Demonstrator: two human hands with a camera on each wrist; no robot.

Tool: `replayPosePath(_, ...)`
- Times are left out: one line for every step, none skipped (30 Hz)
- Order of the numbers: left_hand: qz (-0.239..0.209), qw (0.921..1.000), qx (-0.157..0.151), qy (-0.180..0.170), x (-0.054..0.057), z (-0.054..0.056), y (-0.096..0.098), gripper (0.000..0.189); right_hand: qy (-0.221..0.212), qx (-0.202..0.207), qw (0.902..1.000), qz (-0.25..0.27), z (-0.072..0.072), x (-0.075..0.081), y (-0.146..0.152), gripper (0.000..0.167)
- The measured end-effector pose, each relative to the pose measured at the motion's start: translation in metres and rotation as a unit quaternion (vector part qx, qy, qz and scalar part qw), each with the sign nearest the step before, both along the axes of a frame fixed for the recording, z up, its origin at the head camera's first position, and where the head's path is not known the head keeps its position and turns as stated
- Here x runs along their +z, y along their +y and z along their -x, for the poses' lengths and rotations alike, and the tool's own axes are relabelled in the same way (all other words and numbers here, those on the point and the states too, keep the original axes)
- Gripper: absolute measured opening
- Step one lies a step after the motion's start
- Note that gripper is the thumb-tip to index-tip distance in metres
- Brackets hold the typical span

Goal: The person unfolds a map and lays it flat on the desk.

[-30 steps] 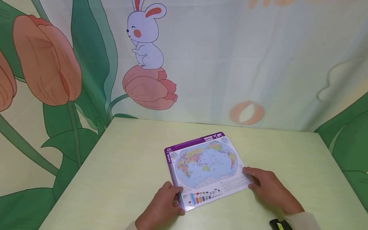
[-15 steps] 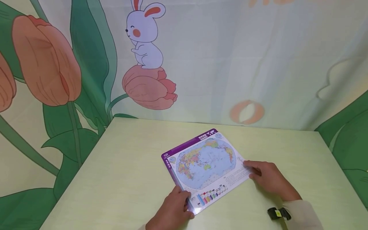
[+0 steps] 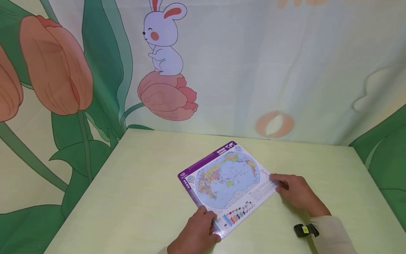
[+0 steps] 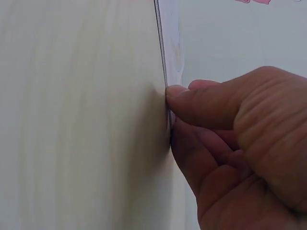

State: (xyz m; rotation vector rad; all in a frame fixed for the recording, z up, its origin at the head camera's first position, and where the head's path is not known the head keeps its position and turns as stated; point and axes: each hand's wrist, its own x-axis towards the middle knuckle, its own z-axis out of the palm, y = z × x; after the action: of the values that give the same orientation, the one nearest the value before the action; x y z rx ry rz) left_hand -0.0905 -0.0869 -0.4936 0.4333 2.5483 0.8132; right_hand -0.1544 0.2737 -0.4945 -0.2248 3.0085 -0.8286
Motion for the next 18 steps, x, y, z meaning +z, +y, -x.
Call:
replayPosePath(-0.002,1.0000,0.002,-0.002,0.000,0.000,0.000,0.054,0.002,-0.002,1.0000,-0.003,-0.001,0.000,0.000,0.043)
replayPosePath(-0.005,1.0000,0.003,-0.003,0.000,-0.001,0.001,0.054,0.003,-0.004,1.0000,-0.001,-0.003,0.000,0.000,0.043)
replayPosePath(-0.007,1.0000,0.005,-0.003,-0.001,-0.001,0.000,0.054,0.005,-0.005,1.0000,0.001,-0.006,0.000,-0.002,0.043)
replayPosePath(-0.010,0.9999,0.005,0.001,-0.001,-0.002,0.000,0.054,0.010,-0.003,0.9999,0.004,-0.009,-0.001,-0.004,0.043)
replayPosePath(-0.015,0.9999,0.004,0.006,-0.002,-0.002,-0.001,0.054,0.013,-0.002,0.9999,0.007,-0.012,-0.001,-0.008,0.043)
replayPosePath(-0.021,0.9997,0.004,0.011,-0.002,-0.002,-0.003,0.054,0.019,0.001,0.9998,0.008,-0.017,0.000,-0.012,0.044)
replayPosePath(-0.030,0.9994,0.005,0.017,-0.003,-0.001,-0.004,0.054,0.024,0.001,0.9997,0.012,-0.021,0.000,-0.019,0.044)
replayPosePath(-0.042,0.9988,0.006,0.026,-0.004,0.000,-0.007,0.052,0.025,0.004,0.9995,0.020,-0.026,0.001,-0.026,0.045)
replayPosePath(-0.055,0.9979,0.006,0.035,-0.004,0.001,-0.009,0.051,0.025,0.005,0.9994,0.024,-0.031,0.002,-0.035,0.046)
replayPosePath(-0.068,0.9967,0.005,0.045,-0.005,0.003,-0.012,0.048,0.024,0.008,0.9993,0.028,-0.037,0.003,-0.043,0.046)
replayPosePath(-0.082,0.9953,0.007,0.052,-0.006,0.005,-0.015,0.045,0.019,0.005,0.9994,0.030,-0.043,0.005,-0.052,0.047)
replayPosePath(-0.093,0.9939,0.007,0.059,-0.006,0.008,-0.018,0.043,0.011,0.003,0.9994,0.034,-0.049,0.006,-0.061,0.047)
replayPosePath(-0.102,0.9927,0.009,0.065,-0.007,0.011,-0.021,0.041,0.000,-0.002,0.9992,0.040,-0.055,0.008,-0.070,0.047)
replayPosePath(-0.107,0.9917,0.008,0.070,-0.007,0.014,-0.025,0.039,-0.012,-0.004,0.9990,0.044,-0.060,0.009,-0.079,0.048)
replayPosePath(-0.109,0.9912,0.009,0.075,-0.008,0.017,-0.028,0.037,-0.024,-0.005,0.9985,0.049,-0.066,0.010,-0.087,0.047)
replayPosePath(-0.110,0.9908,0.010,0.078,-0.008,0.020,-0.031,0.037,-0.032,-0.003,0.9982,0.051,-0.071,0.010,-0.095,0.047)
replayPosePath(-0.113,0.9901,0.009,0.083,-0.008,0.024,-0.034,0.037,-0.042,0.000,0.9978,0.051,-0.076,0.010,-0.103,0.047)
replayPosePath(-0.114,0.9897,0.008,0.087,-0.008,0.028,-0.037,0.037,-0.051,0.006,0.9973,0.053,-0.081,0.010,-0.110,0.046)
